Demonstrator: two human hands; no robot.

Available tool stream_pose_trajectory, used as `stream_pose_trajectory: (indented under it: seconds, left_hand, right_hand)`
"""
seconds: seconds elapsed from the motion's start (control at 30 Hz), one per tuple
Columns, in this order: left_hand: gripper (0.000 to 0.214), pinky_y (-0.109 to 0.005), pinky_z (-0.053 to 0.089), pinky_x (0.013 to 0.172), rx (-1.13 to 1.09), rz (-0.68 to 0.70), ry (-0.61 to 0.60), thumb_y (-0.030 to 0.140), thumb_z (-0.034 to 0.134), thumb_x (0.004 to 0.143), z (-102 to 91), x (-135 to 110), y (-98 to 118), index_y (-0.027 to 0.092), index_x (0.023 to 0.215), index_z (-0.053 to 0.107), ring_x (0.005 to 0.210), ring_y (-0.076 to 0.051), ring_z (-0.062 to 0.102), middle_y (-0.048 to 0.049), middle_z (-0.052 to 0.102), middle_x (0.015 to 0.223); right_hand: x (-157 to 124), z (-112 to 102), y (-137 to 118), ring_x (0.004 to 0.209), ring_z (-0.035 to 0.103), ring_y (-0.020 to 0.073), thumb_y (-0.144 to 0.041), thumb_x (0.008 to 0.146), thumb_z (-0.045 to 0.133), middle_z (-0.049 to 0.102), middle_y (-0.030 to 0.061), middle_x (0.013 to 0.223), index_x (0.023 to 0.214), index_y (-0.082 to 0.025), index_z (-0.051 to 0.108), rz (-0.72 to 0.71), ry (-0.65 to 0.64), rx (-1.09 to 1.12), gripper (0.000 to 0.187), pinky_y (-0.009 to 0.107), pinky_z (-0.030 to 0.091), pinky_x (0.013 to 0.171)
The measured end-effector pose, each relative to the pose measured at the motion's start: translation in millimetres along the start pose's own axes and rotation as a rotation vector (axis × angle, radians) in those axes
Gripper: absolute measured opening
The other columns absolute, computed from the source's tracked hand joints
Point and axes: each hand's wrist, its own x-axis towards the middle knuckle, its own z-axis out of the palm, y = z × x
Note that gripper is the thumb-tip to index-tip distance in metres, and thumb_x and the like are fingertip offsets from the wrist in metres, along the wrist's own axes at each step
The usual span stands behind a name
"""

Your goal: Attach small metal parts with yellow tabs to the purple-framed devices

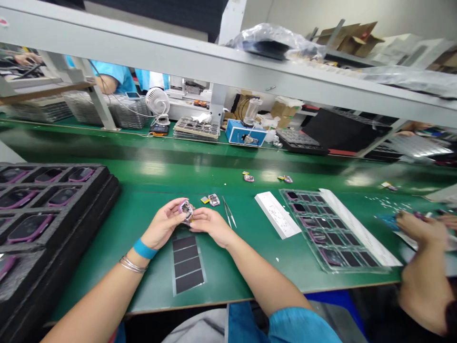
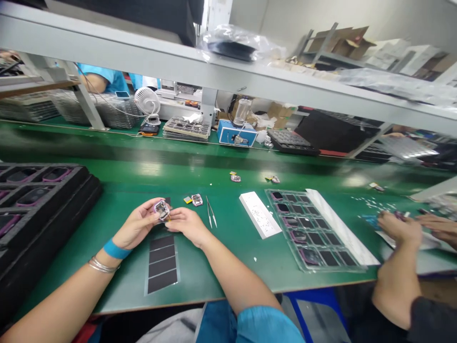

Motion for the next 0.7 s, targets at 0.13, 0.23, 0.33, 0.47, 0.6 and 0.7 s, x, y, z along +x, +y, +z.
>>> stream_pose_trajectory:
  seconds: [0.13,0.23,0.33,0.47,0.6,0.7]
  left_hand:
    - [0.050,-0.029,0.052,0.079,-0.026,-0.044,-0.003,0.021,0.082,0.063,-2.8,1.3,3.6,0.014,0.107,0.060,0.090,-0.020,0.063,-0.0096,0.066,0.098]
    - [0.048,-0.031,0.053,0.081,-0.055,-0.065,-0.018,0.020,0.081,0.063,-3.0,2.2,4.6,0.013,0.106,0.060,0.088,-0.020,0.063,-0.0086,0.066,0.096]
    - [0.047,-0.031,0.055,0.078,-0.078,-0.121,-0.034,0.018,0.081,0.063,-3.9,2.8,4.4,0.013,0.106,0.061,0.085,-0.019,0.063,-0.0079,0.065,0.095]
    - [0.045,-0.025,0.057,0.069,-0.092,-0.197,-0.066,0.017,0.080,0.064,-7.1,3.4,2.0,0.014,0.105,0.062,0.079,-0.017,0.064,-0.0069,0.064,0.093]
    - [0.046,-0.024,0.056,0.067,-0.087,-0.227,-0.139,0.018,0.078,0.067,-9.9,4.0,-0.1,0.016,0.110,0.060,0.078,-0.017,0.065,-0.0080,0.065,0.092]
    - [0.043,-0.026,0.056,0.068,-0.073,-0.276,-0.172,0.017,0.078,0.067,-10.1,4.3,-0.2,0.015,0.106,0.061,0.079,-0.019,0.066,-0.0086,0.065,0.090]
  right_hand:
    - [-0.1,-4.1,-3.7,0.067,0.065,0.0148,-0.031,0.054,0.081,0.067,0.0043,0.079,0.093,-0.013,0.058,0.140,-0.021,0.098,0.050,0.027,0.054,0.067]
    - [-2.9,-8.5,-10.5,0.058,0.063,0.0122,-0.033,0.057,0.079,0.066,0.0015,0.071,0.095,-0.015,0.055,0.087,0.014,0.090,0.048,0.024,0.053,0.060]
    - [-7.4,-13.4,-19.6,0.058,0.061,0.0099,-0.035,0.064,0.076,0.066,0.0008,0.073,0.089,-0.016,0.054,0.018,-0.028,0.108,0.038,0.023,0.051,0.060]
    - [-10.4,-19.7,-26.2,0.068,0.063,0.0115,-0.035,0.066,0.076,0.066,0.0026,0.081,0.093,-0.016,0.058,-0.007,-0.072,-0.003,0.038,0.025,0.052,0.069]
    - [-7.5,-22.7,-21.5,0.072,0.063,0.0134,-0.040,0.070,0.072,0.066,0.0031,0.083,0.099,-0.017,0.059,-0.119,0.038,-0.198,0.039,0.028,0.052,0.073]
    - [-5.7,-20.5,-16.6,0.083,0.062,0.0161,-0.038,0.074,0.068,0.065,0.0052,0.092,0.091,-0.017,0.064,-0.293,0.097,-0.373,0.027,0.030,0.050,0.079]
